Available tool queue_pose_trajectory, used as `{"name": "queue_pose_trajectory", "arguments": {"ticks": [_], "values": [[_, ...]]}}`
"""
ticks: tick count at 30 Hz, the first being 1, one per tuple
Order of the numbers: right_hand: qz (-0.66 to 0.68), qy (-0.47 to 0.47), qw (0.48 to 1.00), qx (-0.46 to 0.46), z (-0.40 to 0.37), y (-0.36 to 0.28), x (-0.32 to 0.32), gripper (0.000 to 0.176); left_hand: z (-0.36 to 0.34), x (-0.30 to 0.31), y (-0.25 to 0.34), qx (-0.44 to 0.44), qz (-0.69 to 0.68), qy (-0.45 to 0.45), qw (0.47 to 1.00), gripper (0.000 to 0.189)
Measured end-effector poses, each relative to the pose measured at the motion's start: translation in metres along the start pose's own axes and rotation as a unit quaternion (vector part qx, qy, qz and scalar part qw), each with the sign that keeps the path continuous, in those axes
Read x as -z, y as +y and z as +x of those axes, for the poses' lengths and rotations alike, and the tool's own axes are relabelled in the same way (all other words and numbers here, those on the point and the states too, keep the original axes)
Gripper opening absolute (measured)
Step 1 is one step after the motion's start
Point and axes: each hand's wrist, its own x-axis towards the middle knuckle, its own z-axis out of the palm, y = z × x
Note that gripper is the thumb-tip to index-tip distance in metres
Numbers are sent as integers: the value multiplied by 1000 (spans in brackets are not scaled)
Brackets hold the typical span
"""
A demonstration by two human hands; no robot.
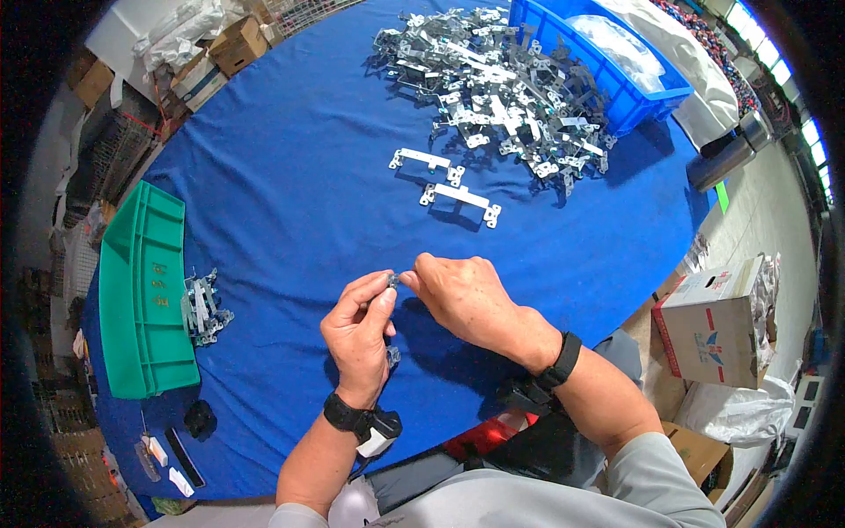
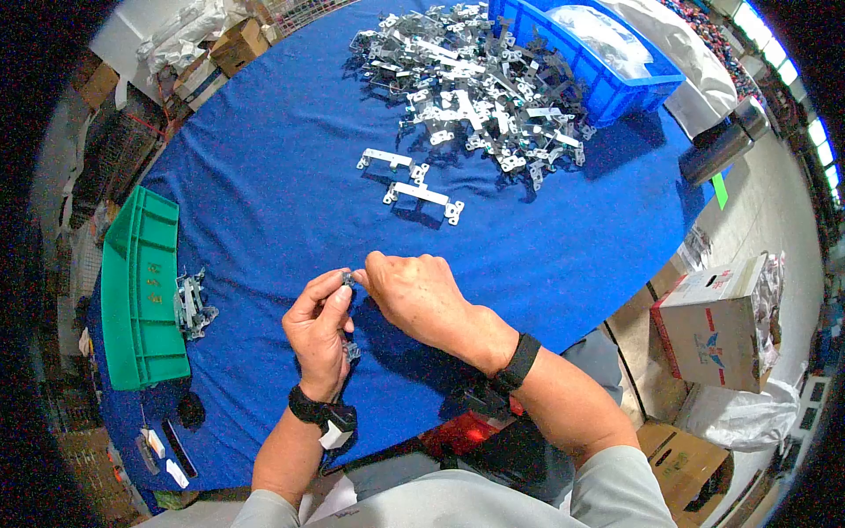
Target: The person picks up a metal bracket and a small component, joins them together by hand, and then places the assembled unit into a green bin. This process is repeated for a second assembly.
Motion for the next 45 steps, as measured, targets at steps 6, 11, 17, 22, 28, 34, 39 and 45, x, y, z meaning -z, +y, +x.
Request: {"name": "queue_pose_trajectory", "arguments": {"ticks": [6, 11, 17, 22, 28, 34, 39, 45], "values": [[23, 7, 1000, -19, 1, 0, 0, 28, -1, 0, 2, 7, 2, -1, 1000, 17], [79, 13, 997, -20, 1, 1, 1, 24, 0, 0, 3, 20, -2, 6, 1000, 17], [6, -32, 999, -22, 1, -1, 4, 20, 0, 1, 1, 9, -4, -2, 1000, 17], [58, 20, 998, 12, 1, 1, 0, 24, 0, 1, 1, 9, 0, -1, 1000, 17], [-6, -45, 998, -30, 1, -2, 4, 20, -1, 0, 2, 6, 20, -6, 1000, 16], [66, 33, 997, -13, 1, 1, -1, 25, -1, -1, 3, 7, 7, -1, 1000, 17], [17, -35, 999, -25, 1, 1, 3, 21, -1, -3, 1, -9, 21, 8, 1000, 17], [79, 36, 996, -5, 2, 1, 1, 25, 0, -2, 0, -12, 19, 7, 1000, 18]]}}
